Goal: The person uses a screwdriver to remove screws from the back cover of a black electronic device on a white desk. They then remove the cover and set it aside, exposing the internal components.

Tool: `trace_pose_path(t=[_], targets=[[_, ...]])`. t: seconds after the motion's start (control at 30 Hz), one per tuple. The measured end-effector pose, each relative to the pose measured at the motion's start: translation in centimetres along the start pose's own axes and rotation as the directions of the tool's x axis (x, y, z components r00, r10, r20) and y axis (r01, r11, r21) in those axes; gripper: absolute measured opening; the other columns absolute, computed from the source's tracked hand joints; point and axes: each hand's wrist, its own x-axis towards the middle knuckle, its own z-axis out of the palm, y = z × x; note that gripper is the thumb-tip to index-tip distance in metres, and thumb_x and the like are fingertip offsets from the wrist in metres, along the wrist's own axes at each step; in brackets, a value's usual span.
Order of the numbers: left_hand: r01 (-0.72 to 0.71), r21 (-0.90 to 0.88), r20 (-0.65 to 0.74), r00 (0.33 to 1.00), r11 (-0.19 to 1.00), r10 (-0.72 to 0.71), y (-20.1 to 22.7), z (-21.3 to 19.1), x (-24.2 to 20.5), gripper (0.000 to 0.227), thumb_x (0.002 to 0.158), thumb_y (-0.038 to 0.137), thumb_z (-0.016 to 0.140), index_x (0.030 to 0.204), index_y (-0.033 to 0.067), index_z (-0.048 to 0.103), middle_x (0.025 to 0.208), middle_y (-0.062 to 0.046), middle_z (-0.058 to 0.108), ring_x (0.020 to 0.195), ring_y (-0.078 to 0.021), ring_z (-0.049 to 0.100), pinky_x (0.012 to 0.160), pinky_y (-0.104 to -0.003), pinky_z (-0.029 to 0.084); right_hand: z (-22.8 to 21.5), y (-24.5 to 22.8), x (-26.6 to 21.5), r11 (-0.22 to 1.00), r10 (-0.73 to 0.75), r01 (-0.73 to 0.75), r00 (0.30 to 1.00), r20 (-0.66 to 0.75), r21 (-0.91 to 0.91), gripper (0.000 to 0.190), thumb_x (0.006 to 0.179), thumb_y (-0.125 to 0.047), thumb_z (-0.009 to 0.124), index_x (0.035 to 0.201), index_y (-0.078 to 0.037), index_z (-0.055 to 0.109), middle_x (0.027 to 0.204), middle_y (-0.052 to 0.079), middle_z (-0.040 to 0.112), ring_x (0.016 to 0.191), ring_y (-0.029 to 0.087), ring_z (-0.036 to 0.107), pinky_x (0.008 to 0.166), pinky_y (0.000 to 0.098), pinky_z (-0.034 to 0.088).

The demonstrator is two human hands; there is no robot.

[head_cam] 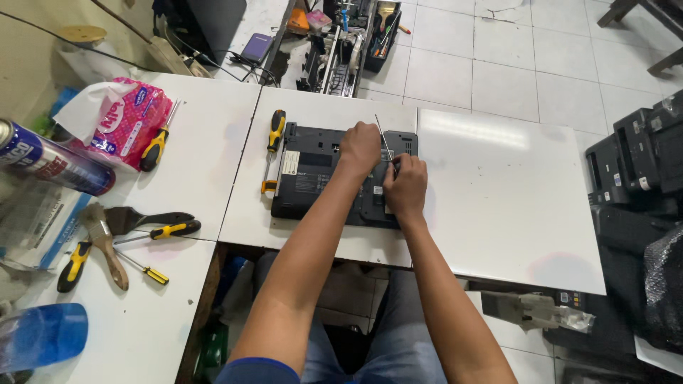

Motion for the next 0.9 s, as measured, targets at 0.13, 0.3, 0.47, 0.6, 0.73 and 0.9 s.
trace_pose_path(t=[0.13,0.3,0.47,0.6,0.73,0.9], targets=[[0.071,0.007,0.069,0.995,0.997,-0.071,0.5,1.2,1.3,0.002,0.082,-0.002,0.076,0.081,-0.0029,0.078,0.073,-0.022,0.073,0.078,-0.0461,0.079,0.052,-0.058,0.065,-0.2,-0.4,0.1,0.999,0.027,-0.026,0.999,0.029,-0.023,0.01,0.103,-0.019,0.065,0.109,-0.011,0.068,0.098,0.008,0.067,0.094,0.029,0.068,0.085,0.04,0.054],[0.183,0.055,0.127,0.974,0.982,-0.189,1.1,2.7,2.5,0.003,0.079,0.001,0.081,0.082,-0.0002,0.081,0.074,-0.024,0.074,0.076,-0.0478,0.078,0.052,-0.059,0.066,-0.6,-0.6,0.1,0.999,0.032,-0.03,0.998,0.056,-0.041,0.012,0.104,-0.02,0.063,0.11,-0.01,0.067,0.098,0.009,0.065,0.095,0.03,0.067,0.084,0.0412,0.054],[0.245,0.094,0.213,0.942,0.965,-0.26,4.1,-1.3,0.9,0.009,0.082,-0.001,0.08,0.09,-0.0027,0.081,0.082,-0.024,0.077,0.085,-0.0462,0.079,0.058,-0.058,0.069,-1.2,-1.2,0.0,0.998,0.063,-0.062,0.994,0.084,-0.021,0.012,0.105,-0.02,0.061,0.11,-0.01,0.065,0.097,0.009,0.063,0.092,0.028,0.065,0.083,0.0401,0.054],[0.292,0.106,0.226,0.924,0.95,-0.309,3.3,0.0,2.0,0.009,0.082,0.001,0.081,0.09,-0.002,0.081,0.083,-0.023,0.077,0.086,-0.0454,0.079,0.059,-0.058,0.07,-1.5,-1.3,0.1,0.997,0.077,-0.074,0.992,0.097,-0.032,0.013,0.107,-0.023,0.059,0.11,-0.012,0.066,0.096,0.007,0.063,0.093,0.025,0.065,0.083,0.0375,0.054],[0.341,0.096,0.216,0.91,0.935,-0.354,2.8,0.2,2.8,0.01,0.084,0.001,0.08,0.093,-0.0027,0.081,0.084,-0.023,0.077,0.087,-0.0444,0.079,0.06,-0.056,0.071,-2.0,-1.6,0.1,0.996,0.084,-0.082,0.99,0.11,-0.023,0.012,0.107,-0.02,0.059,0.111,-0.011,0.066,0.098,0.008,0.064,0.094,0.027,0.066,0.084,0.0395,0.054],[0.468,0.109,0.265,0.837,0.877,-0.479,2.5,0.0,2.9,0.016,0.088,0.006,0.078,0.102,-0.0005,0.081,0.088,-0.015,0.077,0.084,-0.0356,0.079,0.055,-0.048,0.069,-1.8,-1.5,0.2,0.997,0.07,-0.068,0.993,0.094,-0.019,0.012,0.105,-0.019,0.06,0.11,-0.01,0.066,0.098,0.009,0.065,0.095,0.029,0.066,0.086,0.0416,0.055]])
